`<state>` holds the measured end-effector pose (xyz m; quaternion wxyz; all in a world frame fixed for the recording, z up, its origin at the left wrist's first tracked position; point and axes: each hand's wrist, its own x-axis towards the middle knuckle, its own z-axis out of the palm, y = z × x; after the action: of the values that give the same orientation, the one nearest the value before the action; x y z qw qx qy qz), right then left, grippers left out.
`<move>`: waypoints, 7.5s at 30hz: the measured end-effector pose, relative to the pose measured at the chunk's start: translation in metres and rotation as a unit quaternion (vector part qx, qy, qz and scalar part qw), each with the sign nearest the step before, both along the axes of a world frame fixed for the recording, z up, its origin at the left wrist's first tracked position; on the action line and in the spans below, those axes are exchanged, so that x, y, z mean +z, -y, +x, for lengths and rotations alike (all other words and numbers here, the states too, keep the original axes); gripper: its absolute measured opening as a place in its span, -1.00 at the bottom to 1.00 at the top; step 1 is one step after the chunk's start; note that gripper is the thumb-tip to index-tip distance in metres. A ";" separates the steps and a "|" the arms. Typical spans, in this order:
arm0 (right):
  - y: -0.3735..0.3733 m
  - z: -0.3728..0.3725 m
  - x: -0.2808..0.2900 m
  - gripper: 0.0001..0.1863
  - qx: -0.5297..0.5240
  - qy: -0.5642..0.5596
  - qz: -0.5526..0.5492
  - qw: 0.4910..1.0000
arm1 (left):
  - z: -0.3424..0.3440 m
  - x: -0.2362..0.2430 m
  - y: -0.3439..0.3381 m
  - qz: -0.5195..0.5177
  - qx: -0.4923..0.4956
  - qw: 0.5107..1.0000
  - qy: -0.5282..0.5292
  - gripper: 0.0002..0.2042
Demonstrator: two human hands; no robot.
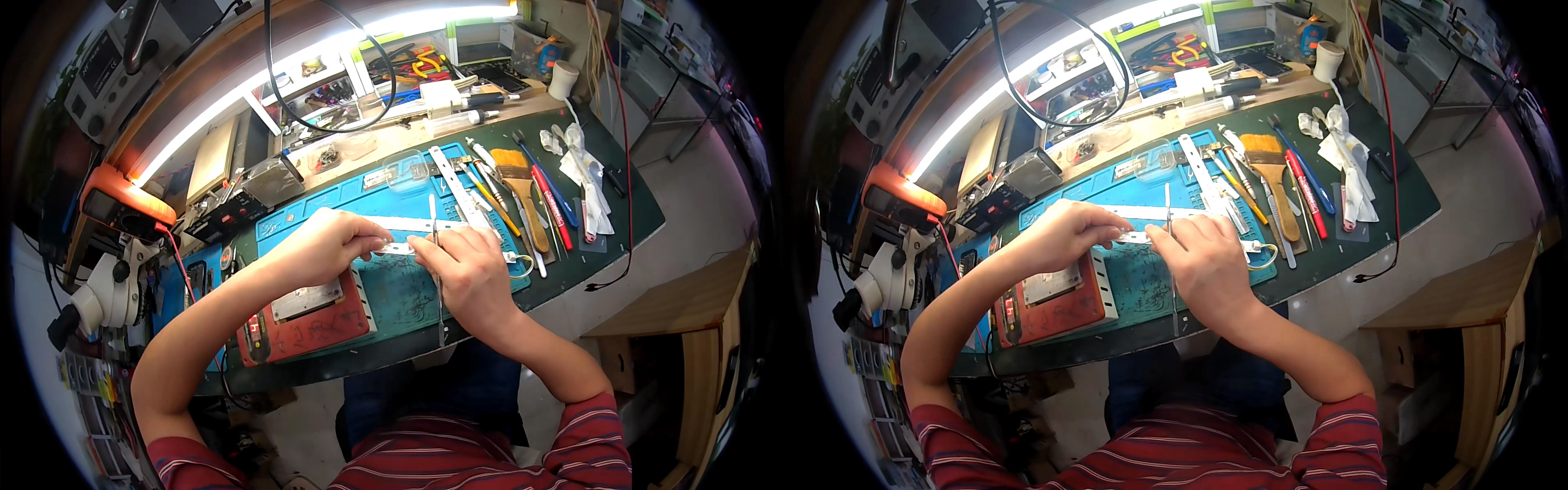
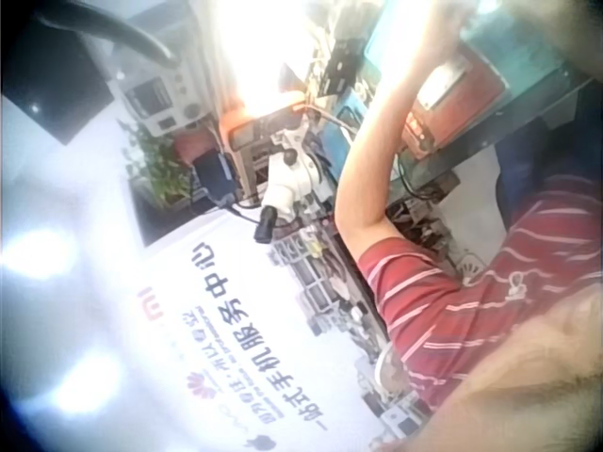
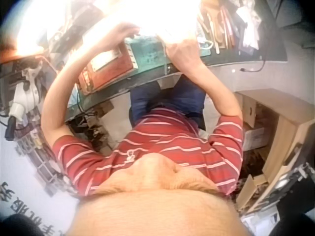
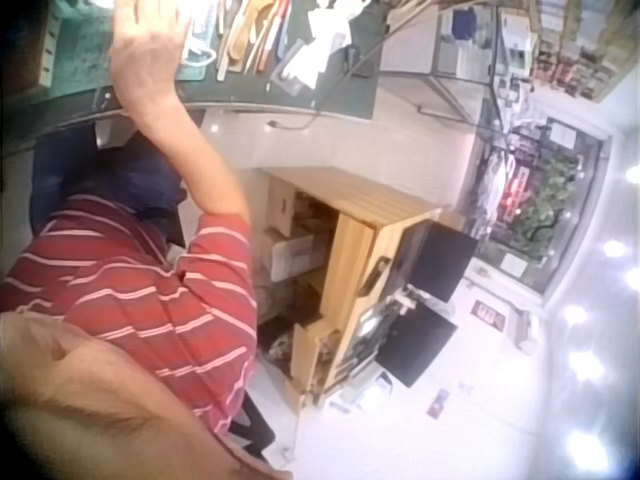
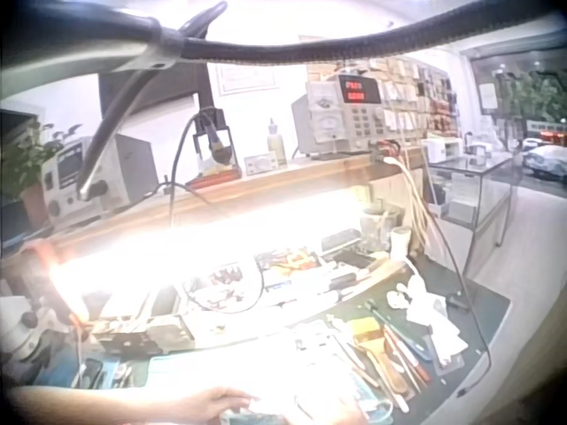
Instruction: The person sits at a workbench and uses a hot air gun to heat a red electronic device. They then use tweezers to handle small components and a flexible LED strip, placing them onto the device.
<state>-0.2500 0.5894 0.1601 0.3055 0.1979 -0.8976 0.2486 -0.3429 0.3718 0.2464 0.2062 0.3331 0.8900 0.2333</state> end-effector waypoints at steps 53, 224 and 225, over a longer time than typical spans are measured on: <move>0.001 -0.006 0.007 -0.59 0.023 0.127 0.073 0.989 | -0.019 0.000 0.090 0.138 0.241 0.952 0.126 -0.88; 0.045 0.011 0.062 -0.65 0.099 0.063 0.106 0.987 | 0.036 -0.016 0.118 0.213 0.017 0.956 -0.201 -0.74; 0.046 0.011 0.061 -0.66 0.098 0.066 0.104 0.988 | 0.037 -0.017 0.119 0.217 0.017 0.955 -0.201 -0.74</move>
<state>-0.2387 0.5437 0.2214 0.1977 0.2987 -0.9131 0.1949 -0.3062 0.2532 0.2290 -0.0585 0.3949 0.8463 0.3527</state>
